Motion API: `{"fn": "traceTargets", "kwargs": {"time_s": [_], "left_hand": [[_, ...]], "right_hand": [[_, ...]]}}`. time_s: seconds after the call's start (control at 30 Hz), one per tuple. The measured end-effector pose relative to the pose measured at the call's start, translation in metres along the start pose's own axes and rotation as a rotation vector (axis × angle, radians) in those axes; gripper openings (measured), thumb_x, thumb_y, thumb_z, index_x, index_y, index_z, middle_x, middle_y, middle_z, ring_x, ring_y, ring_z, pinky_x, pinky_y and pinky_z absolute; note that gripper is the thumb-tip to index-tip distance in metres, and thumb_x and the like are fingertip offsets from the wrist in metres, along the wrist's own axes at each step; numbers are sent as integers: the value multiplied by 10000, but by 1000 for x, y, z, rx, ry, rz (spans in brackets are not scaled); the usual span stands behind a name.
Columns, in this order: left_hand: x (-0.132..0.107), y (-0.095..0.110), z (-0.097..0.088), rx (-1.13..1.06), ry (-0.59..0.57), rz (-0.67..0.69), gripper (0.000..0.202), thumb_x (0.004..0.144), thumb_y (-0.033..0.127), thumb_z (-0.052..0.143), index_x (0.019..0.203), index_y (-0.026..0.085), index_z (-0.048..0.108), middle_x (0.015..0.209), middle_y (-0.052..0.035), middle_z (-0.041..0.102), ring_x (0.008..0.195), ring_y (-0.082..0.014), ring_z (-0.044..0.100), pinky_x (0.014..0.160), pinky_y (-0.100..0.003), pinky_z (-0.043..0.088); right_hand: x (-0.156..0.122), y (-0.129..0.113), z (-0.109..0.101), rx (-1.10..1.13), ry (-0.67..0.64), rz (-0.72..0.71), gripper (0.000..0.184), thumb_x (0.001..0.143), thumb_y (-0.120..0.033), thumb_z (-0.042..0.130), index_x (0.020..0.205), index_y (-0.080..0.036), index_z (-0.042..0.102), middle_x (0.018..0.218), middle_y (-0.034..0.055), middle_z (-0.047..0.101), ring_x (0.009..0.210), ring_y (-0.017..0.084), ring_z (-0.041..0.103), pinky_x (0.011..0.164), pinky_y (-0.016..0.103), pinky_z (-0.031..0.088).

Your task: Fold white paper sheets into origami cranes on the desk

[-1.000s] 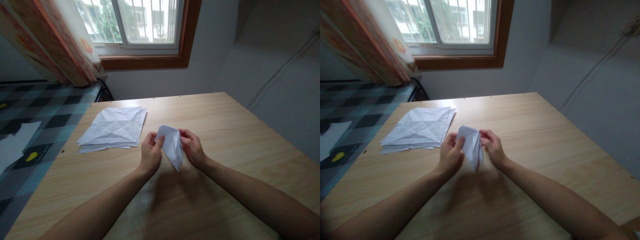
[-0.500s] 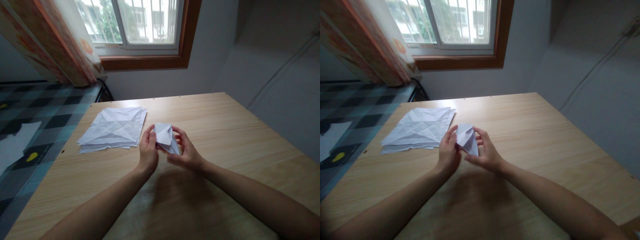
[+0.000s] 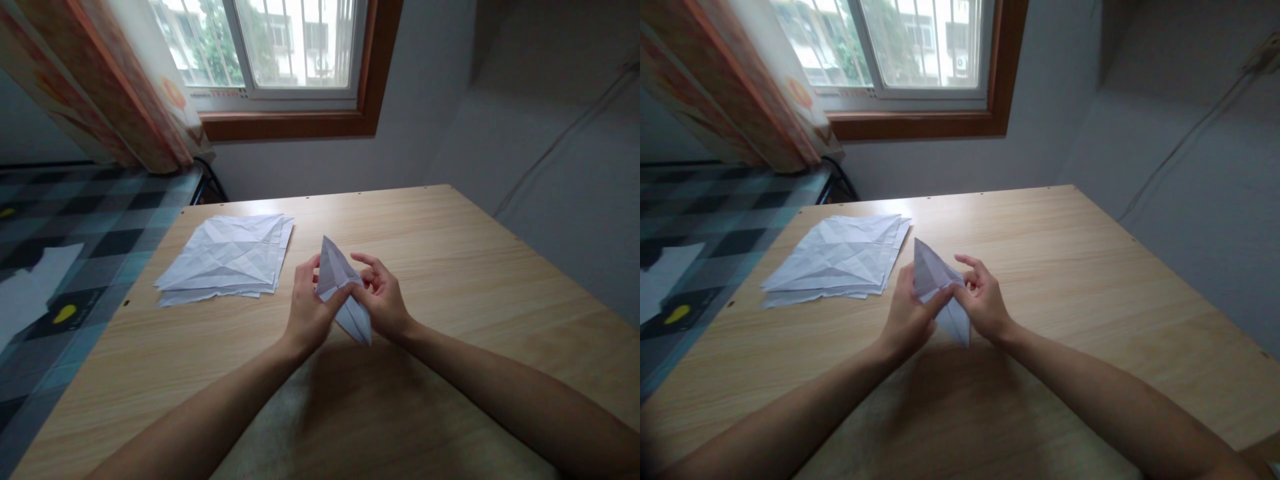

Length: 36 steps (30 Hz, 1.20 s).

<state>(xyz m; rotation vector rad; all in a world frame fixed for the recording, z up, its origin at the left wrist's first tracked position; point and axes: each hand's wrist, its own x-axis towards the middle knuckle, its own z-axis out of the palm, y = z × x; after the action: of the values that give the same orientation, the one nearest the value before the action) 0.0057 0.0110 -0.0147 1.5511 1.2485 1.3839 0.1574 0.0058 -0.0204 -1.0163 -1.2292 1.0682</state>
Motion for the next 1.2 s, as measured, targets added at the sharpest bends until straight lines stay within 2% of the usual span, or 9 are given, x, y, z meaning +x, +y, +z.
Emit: {"fn": "traceTargets", "kwargs": {"time_s": [0.17,0.27,0.33,0.43,0.57,0.73,0.87,1.03,1.2], "left_hand": [[0,0,-3,186,199,142,707,677,237,797,1293,245,450,1290,-92,489,910,-177,552,726,-310,470],[-2,7,-6,248,293,327,509,684,192,779,1107,225,498,1118,-45,532,878,-170,537,735,-305,449],[-2,11,-7,276,264,382,304,728,184,748,911,215,507,917,-4,533,813,-161,523,716,-292,439],[-2,13,-8,313,144,329,216,761,189,722,780,209,508,794,10,515,771,-162,516,710,-290,439],[-1,13,-6,318,67,199,298,707,255,788,888,202,556,896,-13,559,822,-179,548,740,-312,461],[0,9,-3,295,-18,133,484,689,369,820,1062,192,567,1038,-64,583,963,-233,584,805,-366,490],[2,3,-2,283,-84,135,517,700,349,805,1131,188,569,1150,-102,579,1044,-258,585,816,-378,512],[4,-3,-4,246,-117,158,499,727,205,739,1198,199,575,1171,-98,602,1047,-241,602,831,-368,526],[4,2,-5,239,-51,127,355,748,143,664,1098,200,642,1097,-76,664,911,-203,634,753,-322,525]], "right_hand": [[-3,-2,2,76,71,33,306,813,-381,716,990,-255,500,589,-96,526,454,88,426,443,211,304],[-5,0,1,2,114,2,271,828,-387,705,907,-245,488,631,-71,576,510,102,502,476,215,359],[-3,1,0,-29,142,-33,257,821,-376,715,845,-233,503,649,-58,583,551,106,525,515,222,389],[1,4,-2,-9,153,-14,234,807,-383,724,830,-222,556,656,-45,593,562,114,526,531,235,399],[3,6,-2,-17,144,17,204,795,-380,729,839,-213,620,699,-18,618,607,137,540,570,265,420],[-2,0,-2,-116,77,-124,119,820,-333,689,788,-228,644,779,4,595,747,173,548,700,310,446],[-4,-10,-2,-174,57,-214,76,790,-278,696,733,-240,664,858,17,580,857,197,546,785,338,436],[0,-10,-4,-59,50,-62,111,782,-300,689,719,-222,643,742,3,595,726,177,532,703,323,436],[10,-2,-8,120,91,42,133,757,-328,700,731,-213,637,666,-24,585,630,150,505,633,290,421]]}}
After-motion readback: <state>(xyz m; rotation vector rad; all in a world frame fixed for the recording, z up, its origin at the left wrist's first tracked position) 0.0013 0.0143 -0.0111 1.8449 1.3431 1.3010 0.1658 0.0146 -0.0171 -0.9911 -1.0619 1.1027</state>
